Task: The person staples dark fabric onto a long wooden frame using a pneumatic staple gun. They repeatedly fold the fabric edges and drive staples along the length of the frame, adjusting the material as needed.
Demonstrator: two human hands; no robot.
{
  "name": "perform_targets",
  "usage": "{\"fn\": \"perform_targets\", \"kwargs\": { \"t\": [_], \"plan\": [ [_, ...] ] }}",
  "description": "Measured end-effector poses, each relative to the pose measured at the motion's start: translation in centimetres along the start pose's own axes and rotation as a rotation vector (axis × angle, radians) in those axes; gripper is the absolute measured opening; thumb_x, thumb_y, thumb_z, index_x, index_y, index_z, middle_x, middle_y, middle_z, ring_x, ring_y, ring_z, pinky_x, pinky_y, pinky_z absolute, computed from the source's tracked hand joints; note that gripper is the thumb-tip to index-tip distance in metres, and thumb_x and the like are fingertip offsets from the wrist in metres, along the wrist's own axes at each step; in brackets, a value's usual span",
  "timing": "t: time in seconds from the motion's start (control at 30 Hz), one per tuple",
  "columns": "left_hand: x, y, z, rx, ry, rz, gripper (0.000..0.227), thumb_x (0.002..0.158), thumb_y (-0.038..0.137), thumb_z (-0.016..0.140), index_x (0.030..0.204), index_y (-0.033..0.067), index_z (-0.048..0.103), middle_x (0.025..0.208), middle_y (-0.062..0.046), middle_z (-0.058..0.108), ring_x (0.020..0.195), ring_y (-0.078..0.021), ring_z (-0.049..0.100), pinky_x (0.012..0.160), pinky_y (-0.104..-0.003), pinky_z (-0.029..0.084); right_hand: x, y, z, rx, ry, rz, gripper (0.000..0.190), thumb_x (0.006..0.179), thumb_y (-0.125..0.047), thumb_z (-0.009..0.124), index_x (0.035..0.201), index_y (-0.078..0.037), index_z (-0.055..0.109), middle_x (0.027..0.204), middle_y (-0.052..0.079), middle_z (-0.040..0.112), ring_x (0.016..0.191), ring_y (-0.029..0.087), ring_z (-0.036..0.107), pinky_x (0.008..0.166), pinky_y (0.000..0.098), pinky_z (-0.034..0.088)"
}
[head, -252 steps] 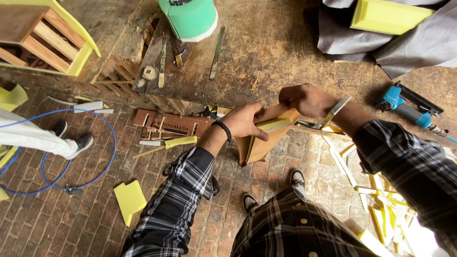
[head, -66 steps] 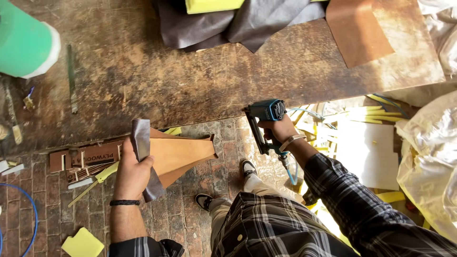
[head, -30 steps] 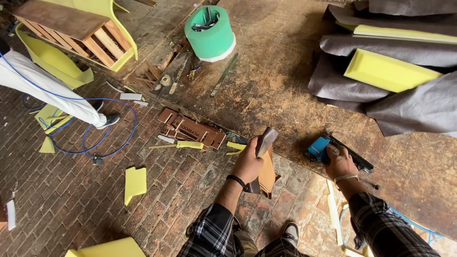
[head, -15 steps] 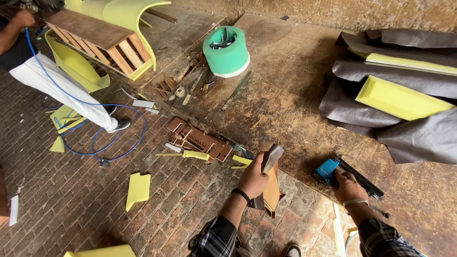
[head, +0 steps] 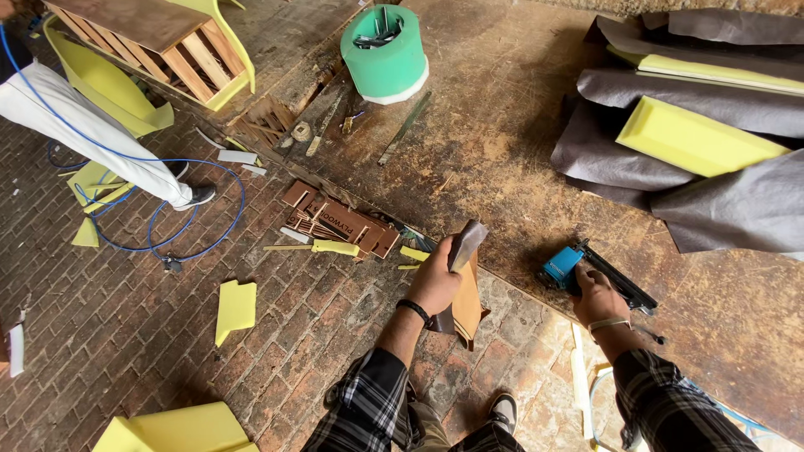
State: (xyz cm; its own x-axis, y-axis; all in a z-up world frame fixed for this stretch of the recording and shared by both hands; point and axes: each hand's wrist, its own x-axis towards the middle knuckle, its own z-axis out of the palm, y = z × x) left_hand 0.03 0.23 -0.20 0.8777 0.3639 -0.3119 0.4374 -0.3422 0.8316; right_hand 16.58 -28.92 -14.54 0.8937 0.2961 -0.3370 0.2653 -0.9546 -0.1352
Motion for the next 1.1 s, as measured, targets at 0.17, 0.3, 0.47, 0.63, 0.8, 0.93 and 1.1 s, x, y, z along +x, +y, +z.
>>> {"fn": "perform_targets", "kwargs": {
  "t": [0.17, 0.3, 0.47, 0.63, 0.8, 0.93, 1.1],
  "plan": [
    [0.2, -0.4, -0.2, 0.007, 0.023, 0.059, 0.077, 0.086, -0.003, 0.057, 0.156, 0.0209, 0.034, 0.142, -0.015, 0.060, 0.120, -0.0305, 0.067, 0.092, -0.041, 0.060, 1.1, 0.4, -0.2, -0.033, 0.050, -0.078, 0.082, 0.091, -0.030, 0.074, 0.161, -0.030, 0.031, 0.163, 0.006, 0.038, 0.133, 0.031, 0.058, 0.101, 0.0394, 0.057],
    [0.2, -1.2, -0.2, 0.004, 0.035, 0.084, 0.080, 0.085, -0.003, 0.059, 0.157, 0.0210, 0.032, 0.142, -0.015, 0.060, 0.123, -0.0306, 0.064, 0.097, -0.041, 0.056, 0.5, 0.6, 0.1, 0.020, 0.077, -0.091, 0.083, 0.088, -0.031, 0.078, 0.160, -0.033, 0.036, 0.162, 0.001, 0.042, 0.135, 0.031, 0.058, 0.104, 0.0413, 0.055],
    [0.6, -0.7, 0.0, -0.008, 0.042, 0.097, 0.079, 0.084, -0.001, 0.059, 0.155, 0.0218, 0.036, 0.140, -0.014, 0.064, 0.121, -0.0290, 0.066, 0.095, -0.041, 0.057, 0.2, 0.1, -1.3, 0.006, 0.010, -0.020, 0.084, 0.091, -0.024, 0.074, 0.161, -0.034, 0.029, 0.167, 0.002, 0.031, 0.135, 0.030, 0.056, 0.099, 0.0385, 0.058],
    [-0.2, -0.7, -0.9, 0.007, 0.017, 0.001, 0.080, 0.085, 0.001, 0.057, 0.158, 0.0249, 0.032, 0.140, -0.012, 0.060, 0.118, -0.0278, 0.066, 0.092, -0.041, 0.059, -0.5, -0.8, -1.3, 0.035, -0.068, -0.002, 0.085, 0.094, -0.022, 0.070, 0.164, -0.035, 0.024, 0.170, 0.002, 0.027, 0.132, 0.029, 0.060, 0.093, 0.0358, 0.064],
    [0.1, -0.5, -1.9, -0.003, 0.033, 0.055, 0.086, 0.081, -0.002, 0.058, 0.158, 0.0266, 0.034, 0.137, -0.010, 0.065, 0.119, -0.0266, 0.066, 0.095, -0.040, 0.057, 0.1, 0.2, -1.2, 0.010, 0.012, -0.071, 0.089, 0.088, -0.029, 0.077, 0.162, -0.037, 0.027, 0.168, -0.003, 0.034, 0.136, 0.026, 0.059, 0.106, 0.0352, 0.056],
    [0.4, -0.8, -2.3, -0.010, 0.021, 0.099, 0.086, 0.081, -0.003, 0.057, 0.159, 0.0259, 0.033, 0.137, -0.011, 0.066, 0.120, -0.0271, 0.066, 0.097, -0.040, 0.056, 0.4, 0.7, -0.5, -0.006, 0.002, -0.082, 0.088, 0.091, -0.031, 0.075, 0.162, -0.035, 0.024, 0.168, -0.001, 0.028, 0.135, 0.029, 0.056, 0.106, 0.0366, 0.053],
    [0.8, -1.2, -2.5, 0.018, 0.019, 0.045, 0.087, 0.082, -0.001, 0.059, 0.159, 0.0267, 0.030, 0.140, -0.010, 0.063, 0.123, -0.0272, 0.064, 0.098, -0.040, 0.055, 0.9, 0.8, 0.3, -0.003, -0.003, -0.043, 0.083, 0.094, -0.028, 0.072, 0.163, -0.035, 0.027, 0.167, 0.004, 0.031, 0.136, 0.030, 0.055, 0.103, 0.0361, 0.056]
  ]
}}
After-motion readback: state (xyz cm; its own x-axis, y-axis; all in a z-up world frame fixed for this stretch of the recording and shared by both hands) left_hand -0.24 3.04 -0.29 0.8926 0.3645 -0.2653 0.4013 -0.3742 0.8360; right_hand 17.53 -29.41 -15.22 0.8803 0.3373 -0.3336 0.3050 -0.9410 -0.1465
